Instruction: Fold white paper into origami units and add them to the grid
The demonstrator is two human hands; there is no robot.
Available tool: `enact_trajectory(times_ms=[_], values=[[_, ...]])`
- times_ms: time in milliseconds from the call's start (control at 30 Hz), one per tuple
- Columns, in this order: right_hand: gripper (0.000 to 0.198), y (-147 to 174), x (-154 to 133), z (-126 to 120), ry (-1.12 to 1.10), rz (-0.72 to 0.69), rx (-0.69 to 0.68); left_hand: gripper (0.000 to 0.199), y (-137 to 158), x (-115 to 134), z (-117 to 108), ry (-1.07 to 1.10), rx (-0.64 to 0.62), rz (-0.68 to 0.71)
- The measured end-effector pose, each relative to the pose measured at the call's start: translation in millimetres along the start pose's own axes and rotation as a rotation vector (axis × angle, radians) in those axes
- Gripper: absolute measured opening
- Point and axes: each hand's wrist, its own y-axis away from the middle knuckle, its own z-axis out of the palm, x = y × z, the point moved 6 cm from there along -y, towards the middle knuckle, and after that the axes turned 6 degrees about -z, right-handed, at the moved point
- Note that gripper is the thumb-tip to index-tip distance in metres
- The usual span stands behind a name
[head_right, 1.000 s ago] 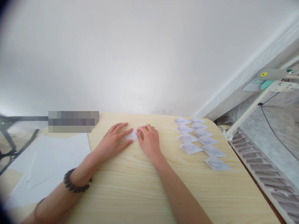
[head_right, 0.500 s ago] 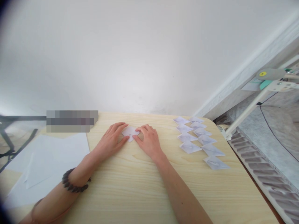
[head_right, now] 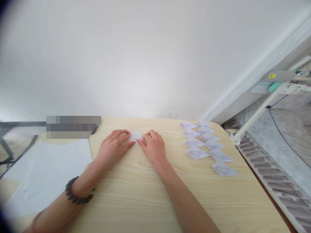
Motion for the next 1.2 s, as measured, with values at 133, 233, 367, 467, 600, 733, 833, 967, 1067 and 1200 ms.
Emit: enact_trajectory(times_ms=[133,233,367,467,600,733,833,967,1067,1200], values=[[0.02,0.5,-1.3,-0.4,0.037,-0.021,0.001,0.029,0.2,-2.9,0.1,0.018,0.009,-0.051],[0.023,0.7,-2.7,-1.5,0.068,-0.035,0.002,0.027,0.5,-4.1,0.5,0.009,0.021,-0.078],[0.026,0.0,-3.3,-3.1,0.079,-0.035,-0.008,0.024,0.4,-3.0,1.0,0.0,0.012,-0.027],[0.023,0.0,-0.6,-3.1,0.024,-0.039,-0.01,0.026,-0.7,-4.2,-0.2,0.048,0.008,0.019],[0.018,0.9,6.4,-1.8,-0.082,-0.025,0.004,0.037,-1.9,-5.2,0.5,0.124,-0.018,0.077],[0.019,1.2,9.1,-1.3,-0.144,-0.022,0.005,0.03,-2.1,-5.2,1.6,0.137,-0.019,0.089],[0.023,0.9,6.7,-1.8,-0.166,-0.051,-0.005,0.029,-2.1,-4.9,0.7,0.158,-0.016,0.072],[0.025,0.7,4.0,-3.0,-0.212,-0.076,0.006,0.029,-2.3,-4.4,-2.4,0.194,0.005,0.065],[0.023,0.9,5.9,-3.1,-0.264,-0.057,0.026,0.029,-2.6,-4.3,-2.1,0.202,0.0,0.068],[0.021,1.2,9.7,-1.9,-0.307,-0.039,0.038,0.036,-2.6,-3.9,-0.5,0.206,-0.023,0.074]])
